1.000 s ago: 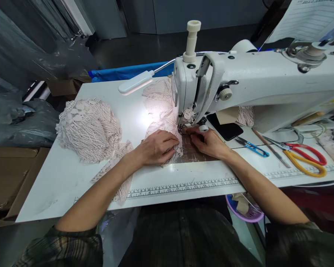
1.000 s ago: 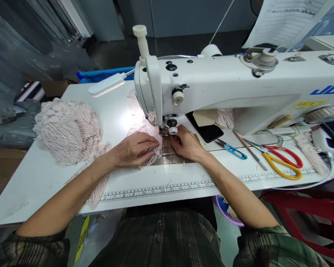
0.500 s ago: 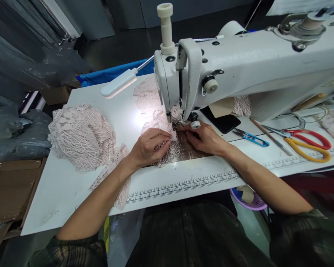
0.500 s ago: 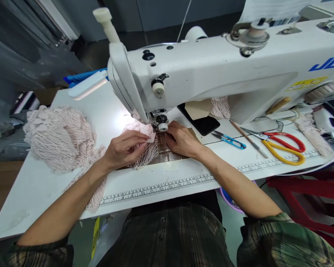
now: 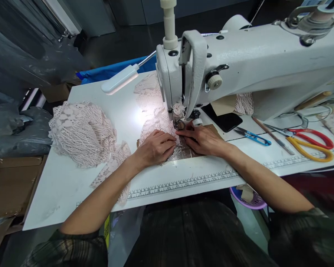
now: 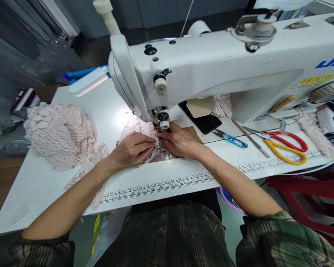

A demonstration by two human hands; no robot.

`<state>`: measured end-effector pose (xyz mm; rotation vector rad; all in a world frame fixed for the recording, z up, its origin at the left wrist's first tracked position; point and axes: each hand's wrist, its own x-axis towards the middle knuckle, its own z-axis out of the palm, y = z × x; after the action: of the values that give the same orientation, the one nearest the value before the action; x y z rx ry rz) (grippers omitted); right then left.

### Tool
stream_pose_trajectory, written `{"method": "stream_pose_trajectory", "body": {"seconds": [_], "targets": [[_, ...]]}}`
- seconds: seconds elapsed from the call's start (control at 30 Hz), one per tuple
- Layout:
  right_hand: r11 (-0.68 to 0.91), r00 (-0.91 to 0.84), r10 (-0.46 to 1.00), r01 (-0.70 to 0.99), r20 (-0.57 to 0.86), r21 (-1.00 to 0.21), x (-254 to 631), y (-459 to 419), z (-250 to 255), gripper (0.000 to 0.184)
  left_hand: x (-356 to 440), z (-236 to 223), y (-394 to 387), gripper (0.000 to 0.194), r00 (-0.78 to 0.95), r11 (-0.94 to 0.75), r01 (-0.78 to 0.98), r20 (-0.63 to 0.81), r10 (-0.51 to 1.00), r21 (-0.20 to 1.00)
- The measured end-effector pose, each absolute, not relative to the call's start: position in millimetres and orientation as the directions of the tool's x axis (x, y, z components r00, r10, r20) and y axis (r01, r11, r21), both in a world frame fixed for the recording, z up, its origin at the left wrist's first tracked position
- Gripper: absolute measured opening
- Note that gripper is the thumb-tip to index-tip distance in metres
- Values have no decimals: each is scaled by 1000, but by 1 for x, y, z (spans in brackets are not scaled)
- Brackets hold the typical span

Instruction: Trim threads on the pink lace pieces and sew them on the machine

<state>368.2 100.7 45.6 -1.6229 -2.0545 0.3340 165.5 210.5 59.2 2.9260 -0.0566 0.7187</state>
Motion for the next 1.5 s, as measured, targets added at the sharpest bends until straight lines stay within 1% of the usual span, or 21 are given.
{"method": "stream_pose_trajectory", "body": {"seconds": [0.2, 0.33, 0.53, 0.73, 0.9, 1.1, 1.27, 1.37, 1.5], "targets": [[244, -152, 963, 842, 222, -482, 368, 101, 46, 38, 164, 57, 208, 13, 889, -998, -64, 455, -48, 19], [257, -165, 961, 832, 223, -491, 369, 102, 45, 39, 164, 57, 208, 14, 893, -998, -61, 447, -53, 2], [333, -224, 936, 814, 272, -476, 371, 101, 44, 40, 162, 66, 206, 15, 913, -997, -71, 402, -75, -26], [312, -218, 945, 829, 245, -465, 372, 101, 44, 39, 161, 71, 202, 18, 938, -991, -136, 323, -123, 18], [305, -209, 946, 833, 247, -463, 372, 101, 45, 38, 160, 72, 200, 20, 943, -987, -162, 295, -153, 6], [385, -268, 913, 817, 309, -429, 374, 100, 46, 37, 158, 74, 202, 21, 944, -988, -139, 312, -109, 73], [386, -269, 907, 836, 323, -390, 373, 99, 45, 37, 160, 75, 209, 20, 940, -977, -166, 321, -115, 133], [368, -267, 916, 855, 299, -365, 372, 99, 45, 38, 163, 72, 214, 19, 932, -970, -178, 344, -111, 168], [360, -261, 922, 851, 287, -382, 371, 100, 45, 37, 164, 70, 214, 19, 929, -971, -157, 362, -82, 181]]}}
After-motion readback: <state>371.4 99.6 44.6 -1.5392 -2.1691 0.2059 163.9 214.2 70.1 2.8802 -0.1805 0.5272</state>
